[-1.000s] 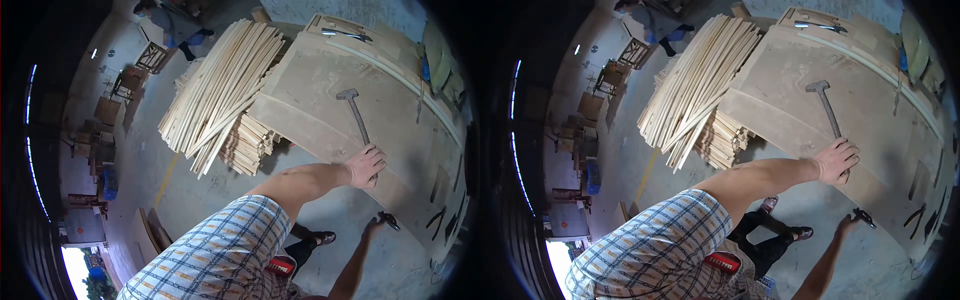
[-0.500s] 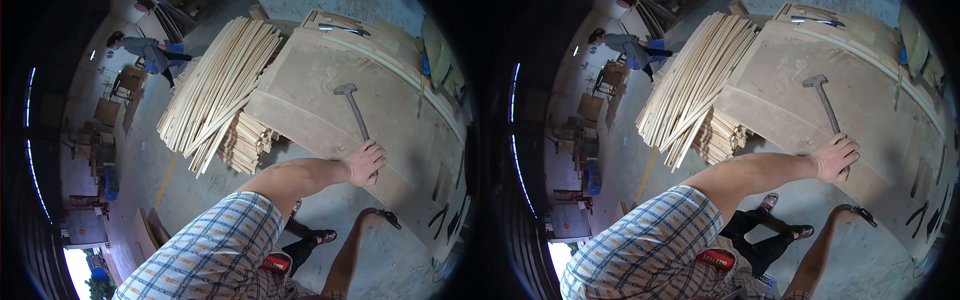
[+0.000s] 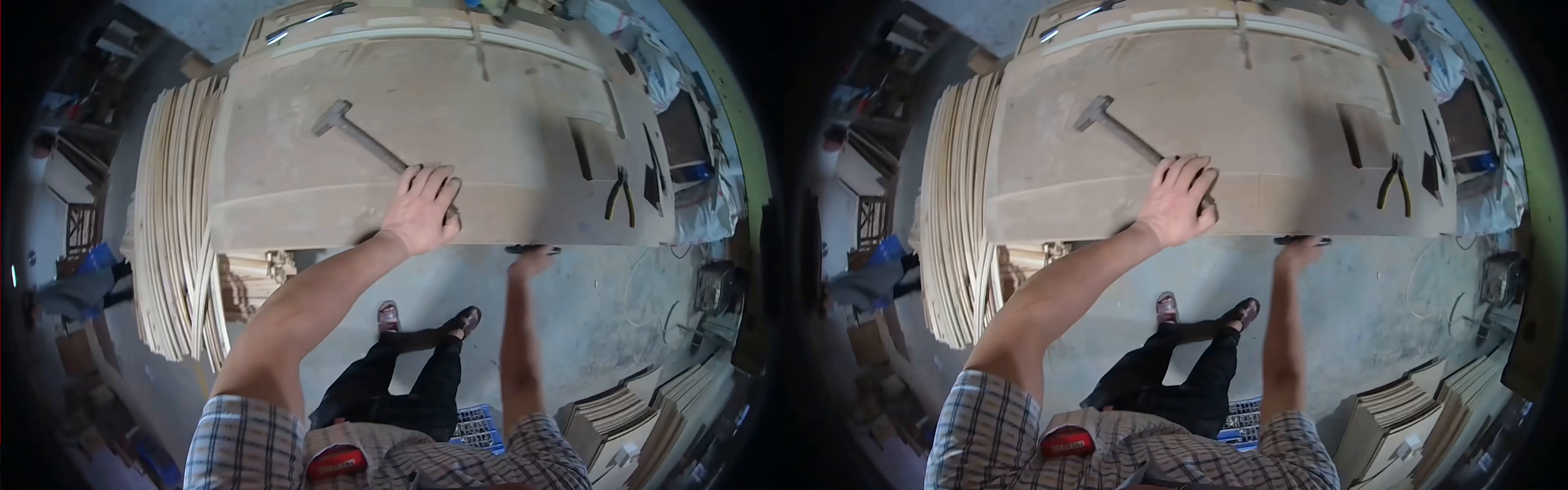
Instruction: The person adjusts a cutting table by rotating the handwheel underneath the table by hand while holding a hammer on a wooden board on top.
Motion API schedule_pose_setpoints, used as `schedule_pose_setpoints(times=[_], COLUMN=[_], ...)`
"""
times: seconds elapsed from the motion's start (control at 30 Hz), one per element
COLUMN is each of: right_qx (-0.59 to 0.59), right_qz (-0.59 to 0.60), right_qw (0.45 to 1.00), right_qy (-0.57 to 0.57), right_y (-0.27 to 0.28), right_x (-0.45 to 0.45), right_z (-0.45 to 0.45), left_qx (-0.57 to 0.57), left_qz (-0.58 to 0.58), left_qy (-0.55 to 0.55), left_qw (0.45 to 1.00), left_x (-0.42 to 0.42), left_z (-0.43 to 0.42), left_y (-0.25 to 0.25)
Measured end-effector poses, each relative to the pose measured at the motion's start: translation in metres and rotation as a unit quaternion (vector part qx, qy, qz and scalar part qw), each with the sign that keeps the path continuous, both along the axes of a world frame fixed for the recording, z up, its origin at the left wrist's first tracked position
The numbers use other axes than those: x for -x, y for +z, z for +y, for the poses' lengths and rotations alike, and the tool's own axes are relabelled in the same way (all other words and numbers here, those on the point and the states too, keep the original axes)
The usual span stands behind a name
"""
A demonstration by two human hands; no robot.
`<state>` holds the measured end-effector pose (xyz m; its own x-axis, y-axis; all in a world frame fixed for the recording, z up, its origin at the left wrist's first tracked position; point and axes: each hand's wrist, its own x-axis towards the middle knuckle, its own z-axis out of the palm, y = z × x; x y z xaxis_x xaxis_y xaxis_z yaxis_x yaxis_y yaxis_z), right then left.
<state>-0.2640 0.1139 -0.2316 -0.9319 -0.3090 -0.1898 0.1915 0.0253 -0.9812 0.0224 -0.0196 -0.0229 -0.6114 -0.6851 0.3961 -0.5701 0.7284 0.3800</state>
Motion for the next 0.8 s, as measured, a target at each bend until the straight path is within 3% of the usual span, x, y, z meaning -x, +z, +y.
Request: schedule_pose_setpoints(times=[0.03, 0.07, 0.1, 0.17, 0.2, 0.27, 0.3, 0.33, 0.4, 0.5, 0.6, 0.63, 0.67, 0.7, 0.73, 0.77, 0.8], right_qx=[-0.052, -0.126, -0.125, -0.336, -0.339, -0.33, -0.296, -0.114, -0.011, -0.028, -0.052, -0.14, -0.139, -0.271, -0.38, -0.379, -0.374], right_qz=[0.11, 0.28, 0.279, 0.407, 0.407, 0.33, 0.247, -0.106, -0.101, -0.049, 0.02, 0.054, 0.051, 0.289, 0.505, 0.503, 0.542], right_qw=[0.992, 0.952, 0.952, 0.839, 0.839, 0.836, 0.875, 0.955, 0.967, 0.988, 0.998, 0.989, 0.989, 0.918, 0.771, 0.774, 0.737], right_qy=[0.018, 0.009, 0.006, 0.131, 0.126, 0.288, 0.293, 0.254, 0.233, 0.144, 0.011, -0.003, -0.007, 0.035, 0.076, 0.072, 0.151], right_y=[-0.005, -0.023, -0.03, -0.035, -0.032, -0.019, -0.016, 0.027, 0.06, 0.065, 0.053, 0.026, 0.0, -0.022, -0.032, -0.029, -0.022], right_x=[-0.027, -0.056, -0.065, -0.076, -0.07, -0.038, -0.018, -0.006, 0.03, 0.015, -0.021, -0.033, -0.05, -0.07, -0.08, -0.073, -0.058], right_z=[0.0, 0.003, 0.014, 0.033, 0.038, 0.06, 0.068, 0.062, 0.063, 0.028, -0.005, -0.001, 0.008, 0.025, 0.037, 0.041, 0.047], left_qx=[-0.001, -0.003, -0.007, -0.001, -0.001, -0.008, -0.01, -0.011, -0.007, -0.013, -0.013, -0.015, -0.012, -0.009, -0.008, -0.007, -0.008], left_qz=[-0.027, -0.059, -0.064, -0.067, -0.067, -0.061, -0.057, -0.052, -0.064, -0.064, -0.072, -0.075, -0.073, -0.07, -0.071, -0.071, -0.071], left_qy=[0.009, 0.02, 0.019, 0.018, 0.02, 0.015, 0.018, 0.019, 0.019, 0.017, 0.018, 0.017, 0.016, 0.015, 0.012, 0.013, 0.014], left_qw=[1.0, 0.998, 0.998, 0.998, 0.998, 0.998, 0.998, 0.998, 0.998, 0.998, 0.997, 0.997, 0.997, 0.997, 0.997, 0.997, 0.997], left_x=[0.0, -0.002, -0.003, -0.003, -0.003, -0.004, -0.004, -0.003, -0.004, -0.004, -0.004, -0.004, -0.004, -0.003, -0.003, -0.003, -0.003], left_z=[0.0, 0.002, 0.003, 0.002, 0.003, 0.004, 0.003, 0.002, 0.003, 0.002, 0.002, 0.003, 0.002, 0.003, 0.004, 0.003, 0.003], left_y=[0.0, 0.0, 0.001, 0.0, -0.001, -0.001, 0.0, 0.001, 0.0, -0.001, -0.002, -0.003, -0.002, -0.001, 0.0, 0.0, 0.0])
